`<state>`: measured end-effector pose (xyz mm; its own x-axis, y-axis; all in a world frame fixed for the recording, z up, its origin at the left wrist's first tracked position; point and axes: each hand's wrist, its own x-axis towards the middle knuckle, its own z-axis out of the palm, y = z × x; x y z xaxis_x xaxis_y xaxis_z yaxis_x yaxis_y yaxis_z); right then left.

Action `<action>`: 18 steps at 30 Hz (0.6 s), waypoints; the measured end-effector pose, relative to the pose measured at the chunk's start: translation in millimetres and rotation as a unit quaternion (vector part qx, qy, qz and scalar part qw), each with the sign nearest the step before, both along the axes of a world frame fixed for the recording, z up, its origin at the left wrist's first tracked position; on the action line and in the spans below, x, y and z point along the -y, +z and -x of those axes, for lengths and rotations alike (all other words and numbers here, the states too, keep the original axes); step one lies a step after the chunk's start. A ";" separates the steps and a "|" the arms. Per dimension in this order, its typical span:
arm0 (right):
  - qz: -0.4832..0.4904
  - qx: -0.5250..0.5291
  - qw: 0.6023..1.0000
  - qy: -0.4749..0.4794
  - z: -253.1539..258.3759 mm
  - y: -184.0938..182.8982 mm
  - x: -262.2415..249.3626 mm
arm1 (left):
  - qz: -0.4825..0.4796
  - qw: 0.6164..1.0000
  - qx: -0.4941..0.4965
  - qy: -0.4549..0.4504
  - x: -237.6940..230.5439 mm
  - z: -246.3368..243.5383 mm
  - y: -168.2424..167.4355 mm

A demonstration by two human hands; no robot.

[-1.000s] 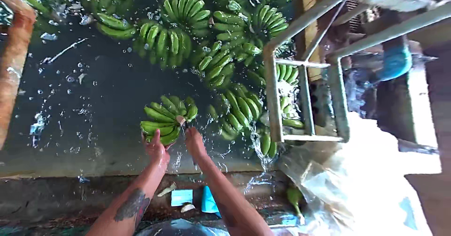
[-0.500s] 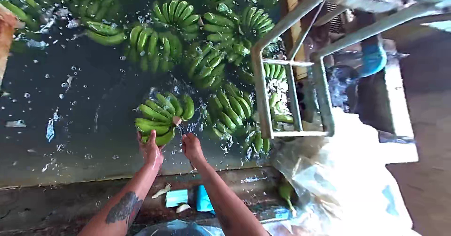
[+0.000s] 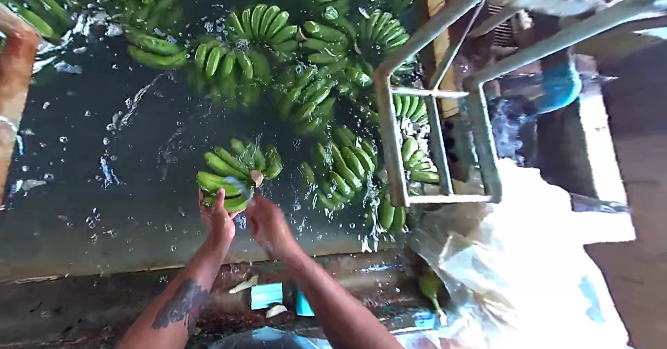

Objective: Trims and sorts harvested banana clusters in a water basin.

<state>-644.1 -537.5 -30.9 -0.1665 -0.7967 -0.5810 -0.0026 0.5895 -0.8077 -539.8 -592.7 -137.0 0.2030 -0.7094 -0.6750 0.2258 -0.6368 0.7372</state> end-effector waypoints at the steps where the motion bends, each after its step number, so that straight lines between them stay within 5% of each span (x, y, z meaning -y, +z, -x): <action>1: 0.005 -0.086 0.996 -0.004 21.3 -20.5 5.5 | -0.020 0.999 -0.029 0.007 3.3 -2.2 4.3; 7: -0.041 -0.043 0.997 0.054 47.3 -90.4 29.7 | 0.000 1.000 0.001 0.018 -17.9 -7.7 8.0; 14: -0.096 -0.097 0.989 0.061 27.3 -64.7 -47.0 | -0.086 0.995 -0.053 0.021 6.5 -8.1 5.8; 18: -0.114 -0.269 0.955 0.055 49.8 -67.3 -20.3 | -0.164 0.979 -0.112 0.044 13.0 -11.4 18.8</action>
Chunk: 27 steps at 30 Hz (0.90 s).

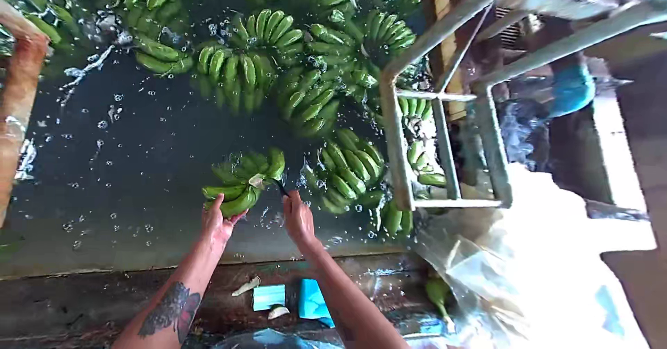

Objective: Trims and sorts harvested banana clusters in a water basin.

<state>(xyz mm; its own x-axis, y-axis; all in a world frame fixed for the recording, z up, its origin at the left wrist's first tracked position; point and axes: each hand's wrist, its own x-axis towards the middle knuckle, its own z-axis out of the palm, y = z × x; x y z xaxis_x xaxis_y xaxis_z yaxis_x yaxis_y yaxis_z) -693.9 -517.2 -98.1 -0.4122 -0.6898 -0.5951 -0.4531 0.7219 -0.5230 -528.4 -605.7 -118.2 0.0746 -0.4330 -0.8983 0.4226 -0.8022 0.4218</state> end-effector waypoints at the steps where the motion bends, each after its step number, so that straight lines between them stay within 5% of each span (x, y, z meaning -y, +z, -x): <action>1: -0.019 -0.031 0.999 0.026 0.6 0.5 10.3 | -0.012 1.000 -0.011 0.006 -1.6 0.8 4.8; 4: -0.011 -0.059 0.997 0.039 -12.4 -12.5 27.3 | -0.038 0.998 -0.033 0.026 -5.3 8.3 13.8; 9: 0.022 0.186 0.982 -0.018 -13.0 -31.8 15.4 | 0.004 1.000 -0.012 -0.009 -18.3 -0.7 3.4; 13: 0.028 0.125 0.990 -0.061 -23.1 -40.6 11.1 | 0.024 1.000 0.005 -0.004 -23.8 11.6 2.1; 15: 0.031 0.297 0.947 -0.117 -29.5 -26.9 6.4 | 0.064 0.998 0.024 -0.007 -21.7 11.4 -9.0; 17: 0.021 0.494 0.862 -0.114 -18.2 -5.0 -10.6 | 0.100 0.994 0.023 -0.037 -22.0 0.5 -15.2; 20: 0.100 0.539 0.811 -0.206 5.6 -4.3 -26.5 | 0.116 0.991 0.002 -0.066 -22.7 -13.4 -19.7; 23: 0.117 0.467 0.838 -0.256 23.5 -16.6 -28.5 | 0.147 0.985 0.014 -0.089 -16.9 -24.2 -33.2; 27: 0.064 0.314 0.928 -0.189 18.4 -30.0 -38.5 | 0.200 0.947 0.133 -0.214 -21.3 -49.6 -75.2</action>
